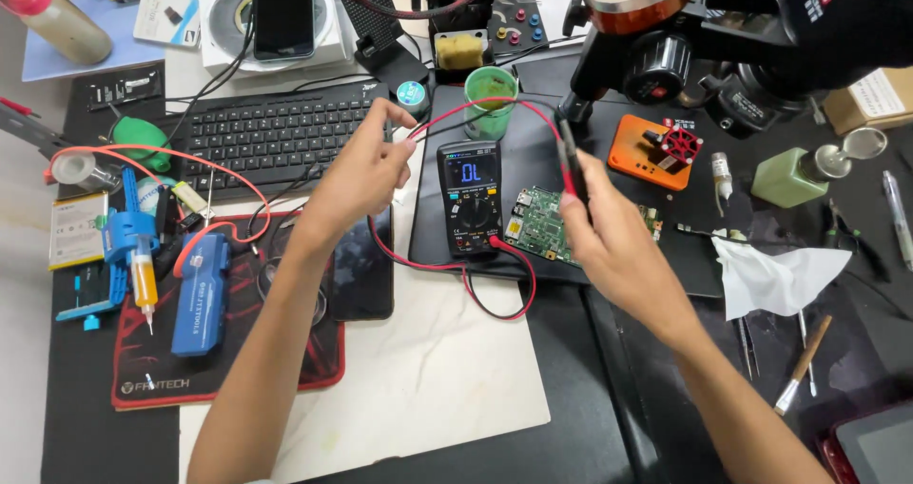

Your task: The person uses a multimeter to test various points on a green circuit board. They then pick up a black laptop screen, wipe the edges with a white cloth, and use a metal tool to pry along the seam of the screen casing.

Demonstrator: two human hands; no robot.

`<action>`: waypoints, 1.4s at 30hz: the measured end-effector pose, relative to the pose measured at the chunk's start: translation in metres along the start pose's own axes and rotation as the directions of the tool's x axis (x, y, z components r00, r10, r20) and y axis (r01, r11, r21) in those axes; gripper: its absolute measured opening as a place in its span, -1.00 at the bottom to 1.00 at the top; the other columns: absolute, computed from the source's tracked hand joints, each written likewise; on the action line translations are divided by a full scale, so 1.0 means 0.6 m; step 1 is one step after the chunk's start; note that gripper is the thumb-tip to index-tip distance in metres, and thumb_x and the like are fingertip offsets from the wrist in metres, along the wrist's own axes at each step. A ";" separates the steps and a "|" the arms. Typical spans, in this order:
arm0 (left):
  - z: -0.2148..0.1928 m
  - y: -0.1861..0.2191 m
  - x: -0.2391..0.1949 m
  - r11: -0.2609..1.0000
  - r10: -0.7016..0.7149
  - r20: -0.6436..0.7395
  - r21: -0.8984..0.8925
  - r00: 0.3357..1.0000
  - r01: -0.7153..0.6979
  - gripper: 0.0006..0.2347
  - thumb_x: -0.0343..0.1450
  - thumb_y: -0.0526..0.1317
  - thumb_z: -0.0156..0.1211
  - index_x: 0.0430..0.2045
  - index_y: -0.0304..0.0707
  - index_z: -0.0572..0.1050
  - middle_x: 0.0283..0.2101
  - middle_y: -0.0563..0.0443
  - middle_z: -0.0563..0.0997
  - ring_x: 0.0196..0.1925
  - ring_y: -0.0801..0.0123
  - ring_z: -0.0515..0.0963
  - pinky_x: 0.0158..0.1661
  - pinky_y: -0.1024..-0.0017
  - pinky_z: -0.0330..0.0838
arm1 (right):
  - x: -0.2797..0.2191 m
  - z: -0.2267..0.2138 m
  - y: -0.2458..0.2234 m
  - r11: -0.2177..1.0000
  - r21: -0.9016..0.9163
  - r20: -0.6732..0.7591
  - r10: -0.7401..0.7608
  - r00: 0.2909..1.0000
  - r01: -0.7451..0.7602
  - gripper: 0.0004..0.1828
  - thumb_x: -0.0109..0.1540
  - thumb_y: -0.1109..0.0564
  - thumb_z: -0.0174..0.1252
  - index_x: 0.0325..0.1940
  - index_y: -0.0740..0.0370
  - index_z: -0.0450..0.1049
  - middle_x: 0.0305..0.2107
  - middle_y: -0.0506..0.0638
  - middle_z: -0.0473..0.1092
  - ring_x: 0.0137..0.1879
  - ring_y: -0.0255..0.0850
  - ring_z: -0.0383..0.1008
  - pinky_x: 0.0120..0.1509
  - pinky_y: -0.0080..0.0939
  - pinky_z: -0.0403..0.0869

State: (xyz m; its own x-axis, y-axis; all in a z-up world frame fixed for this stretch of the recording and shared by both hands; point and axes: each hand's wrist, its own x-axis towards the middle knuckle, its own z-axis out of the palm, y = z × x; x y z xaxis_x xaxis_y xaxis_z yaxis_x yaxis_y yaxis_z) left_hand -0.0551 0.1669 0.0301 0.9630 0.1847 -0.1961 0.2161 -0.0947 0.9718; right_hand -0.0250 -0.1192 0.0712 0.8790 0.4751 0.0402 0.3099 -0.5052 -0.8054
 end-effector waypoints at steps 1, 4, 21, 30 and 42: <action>-0.005 -0.014 0.005 1.000 -0.002 0.001 0.000 1.000 0.002 -0.82 0.51 -0.21 -0.01 -0.07 -0.29 0.32 -0.67 0.14 0.31 -0.74 0.52 0.14 -0.72 0.46 0.02 | -0.005 0.006 0.007 1.000 0.000 0.001 0.002 1.000 -0.002 -0.54 0.38 0.13 -0.05 0.39 0.20 0.19 -0.56 0.01 0.29 -0.48 -0.27 0.35 -0.38 -0.18 0.38; -0.012 -0.036 0.012 0.912 0.192 0.030 0.365 0.981 -0.189 -0.75 0.50 -0.24 -0.01 0.05 -0.25 0.28 -0.65 0.07 0.42 -0.62 0.49 0.40 -0.60 0.48 0.28 | -0.021 0.023 0.033 0.998 -0.025 0.087 -0.054 0.995 0.056 -0.39 0.37 0.16 -0.02 0.53 0.15 0.11 -0.51 0.00 0.33 -0.44 -0.27 0.37 -0.32 -0.21 0.42; 0.008 -0.030 0.025 0.995 0.040 0.264 0.076 0.964 -0.062 -0.59 0.40 -0.13 0.26 0.10 -0.33 0.43 -0.10 0.08 0.65 -0.10 0.55 0.59 -0.09 0.50 0.49 | -0.014 0.096 0.026 0.933 0.224 0.529 0.127 0.839 -0.282 -0.15 0.30 0.05 0.10 0.63 0.08 -0.07 -0.27 0.15 0.39 -0.50 -0.35 0.40 -0.36 -0.29 0.52; -0.005 -0.011 0.016 0.987 0.134 0.275 0.045 0.952 -0.152 -0.71 0.48 -0.18 0.23 0.01 -0.38 0.53 -0.07 0.13 0.62 -0.04 0.59 0.51 0.04 0.55 0.41 | -0.036 0.120 0.059 0.953 0.068 0.254 -0.303 0.919 0.296 -0.08 0.36 -0.10 0.19 0.51 0.60 -0.04 0.22 0.44 0.28 0.24 0.13 0.41 0.30 -0.04 0.36; 0.004 0.013 -0.003 0.947 0.033 0.187 0.309 0.982 -0.091 -0.57 0.39 -0.06 0.28 0.08 -0.30 0.45 -0.06 0.01 0.63 -0.09 0.45 0.58 -0.08 0.43 0.47 | -0.082 0.049 0.010 0.968 -0.047 0.278 -0.225 0.934 0.247 -0.25 0.34 -0.07 0.14 0.50 0.35 0.10 0.18 0.31 0.37 0.18 0.22 0.43 0.19 0.04 0.42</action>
State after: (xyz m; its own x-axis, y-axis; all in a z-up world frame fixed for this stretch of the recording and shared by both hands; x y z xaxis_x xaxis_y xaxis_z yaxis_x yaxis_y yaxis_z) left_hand -0.0547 0.1635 0.0377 0.9827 -0.0049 -0.1851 0.1670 -0.4086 0.8973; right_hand -0.0771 -0.1244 0.0471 0.6504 0.7576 0.0542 0.5344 -0.4057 -0.7415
